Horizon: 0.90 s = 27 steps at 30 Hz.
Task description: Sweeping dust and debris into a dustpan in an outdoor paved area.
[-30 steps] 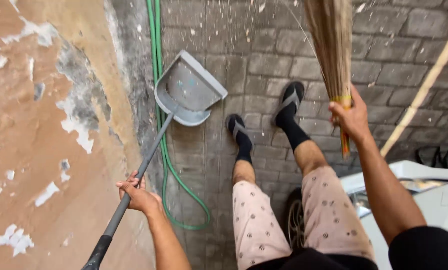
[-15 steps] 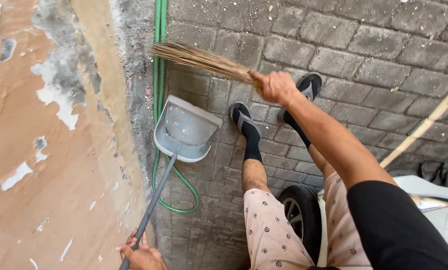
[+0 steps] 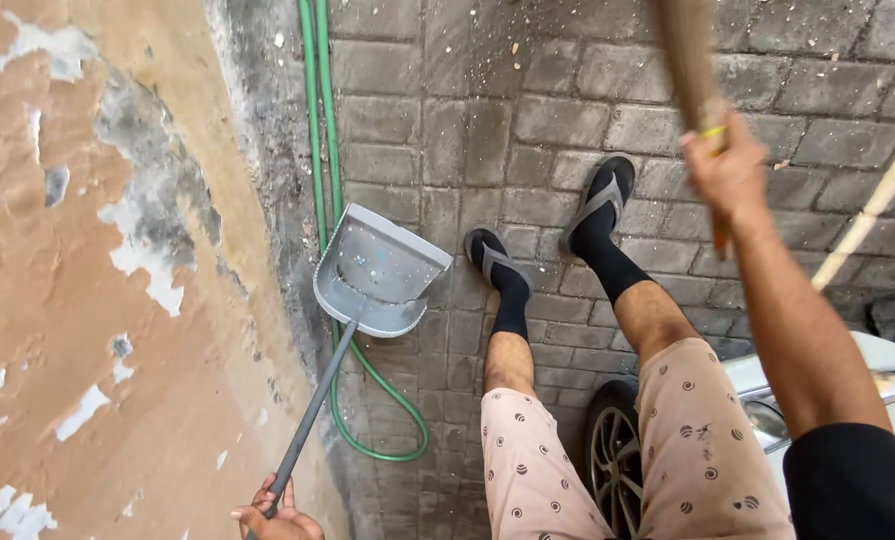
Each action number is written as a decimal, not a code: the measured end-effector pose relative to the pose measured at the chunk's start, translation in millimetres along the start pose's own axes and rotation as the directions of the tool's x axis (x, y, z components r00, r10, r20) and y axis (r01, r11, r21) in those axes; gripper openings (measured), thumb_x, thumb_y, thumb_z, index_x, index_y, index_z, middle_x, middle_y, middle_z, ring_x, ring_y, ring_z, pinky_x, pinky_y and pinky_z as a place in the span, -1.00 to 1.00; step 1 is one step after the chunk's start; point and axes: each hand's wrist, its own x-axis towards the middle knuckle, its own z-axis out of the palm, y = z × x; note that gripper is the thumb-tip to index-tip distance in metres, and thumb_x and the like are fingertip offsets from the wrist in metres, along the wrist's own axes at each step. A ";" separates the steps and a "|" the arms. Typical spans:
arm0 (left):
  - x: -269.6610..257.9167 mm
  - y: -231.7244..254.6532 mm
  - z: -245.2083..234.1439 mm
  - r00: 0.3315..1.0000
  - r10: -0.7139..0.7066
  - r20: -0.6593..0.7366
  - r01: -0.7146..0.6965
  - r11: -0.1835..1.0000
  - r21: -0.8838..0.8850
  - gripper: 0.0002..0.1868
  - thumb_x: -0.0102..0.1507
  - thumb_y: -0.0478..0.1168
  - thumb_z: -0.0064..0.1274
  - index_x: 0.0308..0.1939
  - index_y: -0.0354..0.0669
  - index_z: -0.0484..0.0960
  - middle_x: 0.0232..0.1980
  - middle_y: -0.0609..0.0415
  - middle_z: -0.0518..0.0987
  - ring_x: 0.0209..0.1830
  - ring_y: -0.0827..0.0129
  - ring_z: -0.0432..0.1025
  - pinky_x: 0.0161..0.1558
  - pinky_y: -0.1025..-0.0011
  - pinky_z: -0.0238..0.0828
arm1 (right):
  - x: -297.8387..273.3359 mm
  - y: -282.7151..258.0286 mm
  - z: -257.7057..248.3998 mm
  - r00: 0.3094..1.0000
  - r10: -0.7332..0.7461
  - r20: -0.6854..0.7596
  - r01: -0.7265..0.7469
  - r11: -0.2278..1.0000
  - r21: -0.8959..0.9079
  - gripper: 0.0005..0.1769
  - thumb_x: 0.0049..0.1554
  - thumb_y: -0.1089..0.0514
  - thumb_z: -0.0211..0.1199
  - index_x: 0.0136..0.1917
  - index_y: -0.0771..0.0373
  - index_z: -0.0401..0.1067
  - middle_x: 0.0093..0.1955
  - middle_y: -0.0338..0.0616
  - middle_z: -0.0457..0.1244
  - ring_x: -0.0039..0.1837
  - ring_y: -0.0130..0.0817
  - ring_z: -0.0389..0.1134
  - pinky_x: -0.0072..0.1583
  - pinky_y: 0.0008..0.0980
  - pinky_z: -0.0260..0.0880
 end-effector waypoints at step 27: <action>-30.4 -24.5 66.3 0.995 -0.070 -0.070 0.068 0.997 -0.032 -0.46 0.43 0.20 0.01 -0.33 -0.19 0.34 -0.27 0.04 0.45 0.04 0.11 0.53 0.22 -0.19 0.47 | -23.0 -27.9 -59.2 0.992 0.085 0.089 -0.079 0.994 -0.073 -0.46 0.39 0.04 0.32 0.58 0.14 0.37 -0.11 -0.16 0.36 -0.20 -0.43 0.39 -0.21 -0.35 0.41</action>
